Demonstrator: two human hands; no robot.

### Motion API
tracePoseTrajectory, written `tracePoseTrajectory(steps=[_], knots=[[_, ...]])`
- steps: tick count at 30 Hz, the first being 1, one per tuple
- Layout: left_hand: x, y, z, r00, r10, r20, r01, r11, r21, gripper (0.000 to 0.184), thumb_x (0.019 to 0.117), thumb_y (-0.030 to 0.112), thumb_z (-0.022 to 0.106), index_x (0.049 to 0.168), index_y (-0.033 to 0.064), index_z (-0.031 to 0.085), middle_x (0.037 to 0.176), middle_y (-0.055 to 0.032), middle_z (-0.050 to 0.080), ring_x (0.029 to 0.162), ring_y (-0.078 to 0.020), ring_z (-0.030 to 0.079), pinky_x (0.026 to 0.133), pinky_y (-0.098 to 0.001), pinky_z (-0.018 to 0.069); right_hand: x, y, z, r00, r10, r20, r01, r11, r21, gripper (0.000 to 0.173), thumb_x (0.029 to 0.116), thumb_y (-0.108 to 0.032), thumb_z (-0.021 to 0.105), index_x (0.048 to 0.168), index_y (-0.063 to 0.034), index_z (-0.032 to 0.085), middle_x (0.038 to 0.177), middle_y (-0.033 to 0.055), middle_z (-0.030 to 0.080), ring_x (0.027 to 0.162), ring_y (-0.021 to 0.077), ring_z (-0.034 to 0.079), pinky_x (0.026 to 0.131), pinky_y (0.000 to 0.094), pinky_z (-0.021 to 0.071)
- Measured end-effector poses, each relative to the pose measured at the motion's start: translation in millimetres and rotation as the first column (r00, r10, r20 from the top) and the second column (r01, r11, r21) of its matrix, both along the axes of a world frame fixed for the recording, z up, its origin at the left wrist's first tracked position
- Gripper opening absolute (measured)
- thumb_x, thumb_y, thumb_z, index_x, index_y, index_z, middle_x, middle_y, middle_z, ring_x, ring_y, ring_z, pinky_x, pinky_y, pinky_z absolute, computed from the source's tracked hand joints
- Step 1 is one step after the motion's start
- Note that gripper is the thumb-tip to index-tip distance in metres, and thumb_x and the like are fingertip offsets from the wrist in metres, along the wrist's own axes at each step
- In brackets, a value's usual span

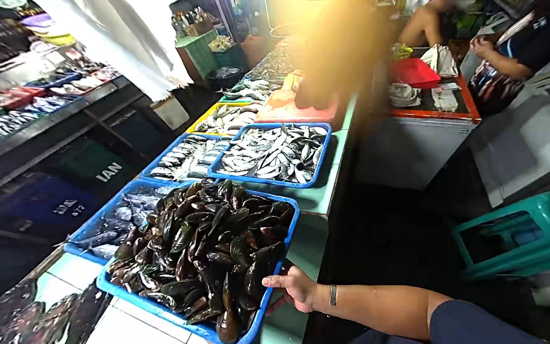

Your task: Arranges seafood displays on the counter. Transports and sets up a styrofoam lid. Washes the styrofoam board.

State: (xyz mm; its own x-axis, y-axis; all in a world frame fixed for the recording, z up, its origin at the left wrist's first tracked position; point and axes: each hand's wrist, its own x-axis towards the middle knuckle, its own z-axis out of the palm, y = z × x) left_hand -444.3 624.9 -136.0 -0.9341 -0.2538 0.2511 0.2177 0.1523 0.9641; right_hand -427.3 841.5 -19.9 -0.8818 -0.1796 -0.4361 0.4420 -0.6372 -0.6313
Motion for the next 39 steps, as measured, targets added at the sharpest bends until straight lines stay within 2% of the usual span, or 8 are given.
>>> tracePoseTrajectory(steps=[1, 2, 3, 7, 17, 28, 34, 39], knots=[[-0.5, 0.9, 8.6, 0.988, 0.030, 0.151, -0.033, 0.999, 0.016, 0.094, 0.0649, 0.007, 0.094, 0.143, -0.0090, 0.044, 0.133, -0.0117, 0.064, 0.121, -0.0123, 0.062, 0.109, -0.0297, 0.0473, -3.7, -0.7, -0.1, 1.000, 0.003, 0.023, -0.003, 1.000, -0.005, 0.057, 0.0997, -0.016, 0.067, 0.149, -0.0109, 0.038, 0.113, 0.0183, 0.070, 0.092, 0.0338, 0.073, 0.076, 0.0543, 0.0623], [-7.7, -5.2, -27.5, 0.991, 0.059, -0.118, -0.072, 0.992, -0.108, 0.093, 0.0675, 0.026, 0.092, 0.136, -0.0174, 0.046, 0.127, -0.0211, 0.065, 0.117, -0.0183, 0.066, 0.101, -0.0305, 0.0532, -6.9, -2.0, -1.4, 0.999, 0.003, 0.035, -0.002, 1.000, -0.018, 0.047, 0.0998, -0.013, 0.065, 0.142, -0.0077, 0.044, 0.109, 0.0178, 0.070, 0.090, 0.0329, 0.073, 0.075, 0.0534, 0.0624], [-9.0, -11.4, -33.6, 0.992, 0.006, -0.126, -0.028, 0.985, -0.173, 0.095, 0.0720, 0.035, 0.089, 0.140, -0.0141, 0.044, 0.132, -0.0198, 0.063, 0.121, -0.0170, 0.063, 0.104, -0.0307, 0.0514, -9.3, -2.3, -2.1, 0.999, -0.001, 0.035, 0.003, 0.999, -0.037, 0.040, 0.0995, -0.009, 0.063, 0.136, -0.0058, 0.047, 0.105, 0.0176, 0.070, 0.089, 0.0325, 0.073, 0.075, 0.0531, 0.0624], [-7.3, -6.7, -23.0, 0.997, 0.065, -0.044, -0.073, 0.979, -0.191, 0.094, 0.0656, 0.035, 0.094, 0.139, -0.0048, 0.051, 0.132, -0.0137, 0.065, 0.123, -0.0166, 0.062, 0.106, -0.0339, 0.0500, -7.6, -0.3, -1.5, 1.000, -0.008, 0.002, 0.008, 0.997, -0.081, 0.037, 0.0991, -0.003, 0.059, 0.135, -0.0058, 0.048, 0.105, 0.0190, 0.070, 0.088, 0.0346, 0.073, 0.074, 0.0547, 0.0627], [0.9, -5.1, 5.5, 0.989, 0.132, 0.073, -0.073, 0.842, -0.535, 0.100, 0.0657, 0.041, 0.089, 0.141, -0.0099, 0.048, 0.138, -0.0298, 0.057, 0.132, -0.0413, 0.053, 0.115, -0.0579, 0.0358, -4.5, 0.9, 1.7, 1.000, -0.029, -0.012, 0.028, 0.998, -0.057, 0.034, 0.0985, -0.004, 0.059, 0.131, -0.0043, 0.049, 0.103, 0.0204, 0.071, 0.087, 0.0364, 0.074, 0.073, 0.0563, 0.0628], [-2.4, -9.7, -2.4, 0.980, 0.175, 0.095, -0.080, 0.783, -0.616, 0.093, 0.0718, 0.045, 0.085, 0.141, -0.0065, 0.051, 0.137, -0.0285, 0.058, 0.132, -0.0428, 0.052, 0.115, -0.0597, 0.0341, 5.6, -7.2, 2.2, 0.998, -0.064, 0.005, 0.064, 0.997, -0.048, 0.022, 0.1003, -0.005, 0.057, 0.121, -0.0008, 0.053, 0.099, 0.0197, 0.072, 0.087, 0.0351, 0.074, 0.075, 0.0555, 0.0627], [-6.6, -12.4, -5.8, 0.982, 0.157, 0.104, -0.041, 0.717, -0.696, 0.084, 0.0767, 0.047, 0.081, 0.139, -0.0030, 0.055, 0.138, -0.0271, 0.059, 0.132, -0.0429, 0.052, 0.114, -0.0623, 0.0315, 7.8, -6.4, 2.6, 0.999, -0.043, 0.019, 0.044, 0.998, -0.036, 0.034, 0.1026, -0.015, 0.061, 0.132, -0.0022, 0.050, 0.110, 0.0214, 0.071, 0.094, 0.0371, 0.074, 0.080, 0.0576, 0.0619], [-12.2, -12.2, -8.8, 0.982, 0.158, 0.102, -0.033, 0.676, -0.736, 0.082, 0.0782, 0.051, 0.079, 0.137, -0.0014, 0.057, 0.136, -0.0270, 0.060, 0.130, -0.0437, 0.053, 0.112, -0.0638, 0.0325, 23.9, 1.3, -0.6, 1.000, -0.001, -0.001, 0.001, 0.999, -0.045, 0.052, 0.1043, -0.025, 0.060, 0.151, -0.0174, 0.037, 0.126, 0.0233, 0.065, 0.100, 0.0433, 0.071, 0.078, 0.0607, 0.0610]])
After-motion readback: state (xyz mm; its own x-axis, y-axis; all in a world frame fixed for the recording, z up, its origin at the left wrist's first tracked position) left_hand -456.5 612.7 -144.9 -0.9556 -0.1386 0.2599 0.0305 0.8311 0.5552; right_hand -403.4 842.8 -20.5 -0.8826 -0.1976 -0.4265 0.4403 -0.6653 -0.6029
